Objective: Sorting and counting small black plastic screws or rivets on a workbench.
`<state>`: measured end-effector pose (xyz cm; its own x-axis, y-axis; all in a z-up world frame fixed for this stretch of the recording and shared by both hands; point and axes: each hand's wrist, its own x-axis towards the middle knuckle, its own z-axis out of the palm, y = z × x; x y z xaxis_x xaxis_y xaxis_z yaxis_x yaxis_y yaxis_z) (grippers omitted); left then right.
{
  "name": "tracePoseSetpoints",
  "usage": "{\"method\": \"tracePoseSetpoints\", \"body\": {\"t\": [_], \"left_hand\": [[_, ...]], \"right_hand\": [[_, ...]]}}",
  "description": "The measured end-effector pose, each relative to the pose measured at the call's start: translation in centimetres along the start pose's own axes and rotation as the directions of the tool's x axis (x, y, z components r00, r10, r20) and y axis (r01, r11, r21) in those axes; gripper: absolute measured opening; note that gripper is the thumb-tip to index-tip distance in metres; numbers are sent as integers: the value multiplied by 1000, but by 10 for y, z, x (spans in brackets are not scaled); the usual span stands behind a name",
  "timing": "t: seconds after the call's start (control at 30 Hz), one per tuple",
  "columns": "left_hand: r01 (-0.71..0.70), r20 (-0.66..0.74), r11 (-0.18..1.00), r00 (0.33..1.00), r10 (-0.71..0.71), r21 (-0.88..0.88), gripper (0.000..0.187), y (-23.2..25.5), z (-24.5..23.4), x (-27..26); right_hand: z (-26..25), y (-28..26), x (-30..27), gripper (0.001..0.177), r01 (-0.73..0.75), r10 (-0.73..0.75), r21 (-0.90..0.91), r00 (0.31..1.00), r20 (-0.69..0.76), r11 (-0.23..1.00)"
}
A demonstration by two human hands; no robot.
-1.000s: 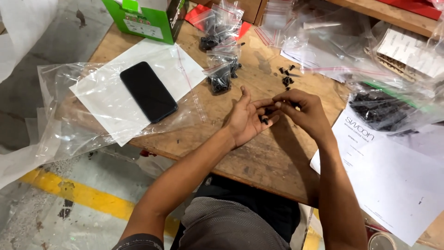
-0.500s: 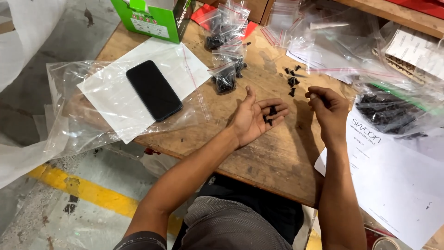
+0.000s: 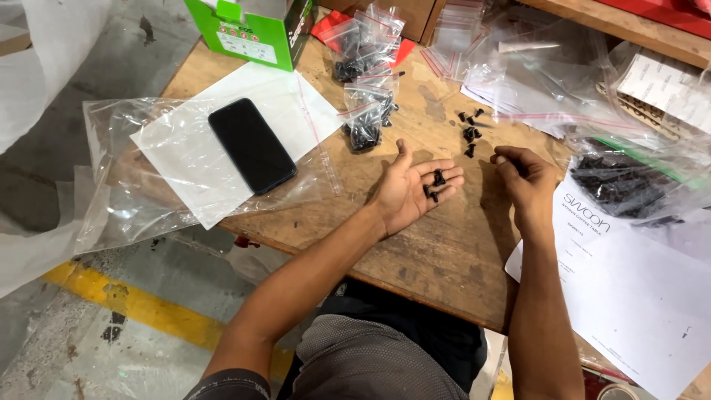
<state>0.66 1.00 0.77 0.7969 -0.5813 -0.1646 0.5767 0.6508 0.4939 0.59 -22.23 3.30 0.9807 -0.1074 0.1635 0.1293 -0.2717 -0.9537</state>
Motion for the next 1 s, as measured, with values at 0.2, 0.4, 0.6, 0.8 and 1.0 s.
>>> {"method": "tracePoseSetpoints", "body": {"t": [0.2, 0.4, 0.6, 0.8, 1.0], "left_hand": [[12, 0, 999, 1000, -12, -29, 107, 1, -1, 0], [21, -3, 996, 1000, -21, -84, 104, 0, -2, 1], [-13, -20, 998, 1000, 12, -58, 101, -2, -7, 6], [-92, -44, 995, 995, 90, -44, 92, -1, -11, 6], [-69, -66, 998, 995, 69, 3, 90, 6, -2, 2]], "right_hand": [[1, 4, 2, 24, -12, 12, -10, 1000, -19, 1000], [-3, 19, 7, 25, 58, -71, -123, 992, -105, 991], [-3, 29, 39, 31, 187, -232, -463, 972, -43, 866], [19, 30, 64, 25, 343, -341, -635, 931, 131, 692], [17, 4, 50, 17, 265, -245, -621, 962, 120, 738]]}}
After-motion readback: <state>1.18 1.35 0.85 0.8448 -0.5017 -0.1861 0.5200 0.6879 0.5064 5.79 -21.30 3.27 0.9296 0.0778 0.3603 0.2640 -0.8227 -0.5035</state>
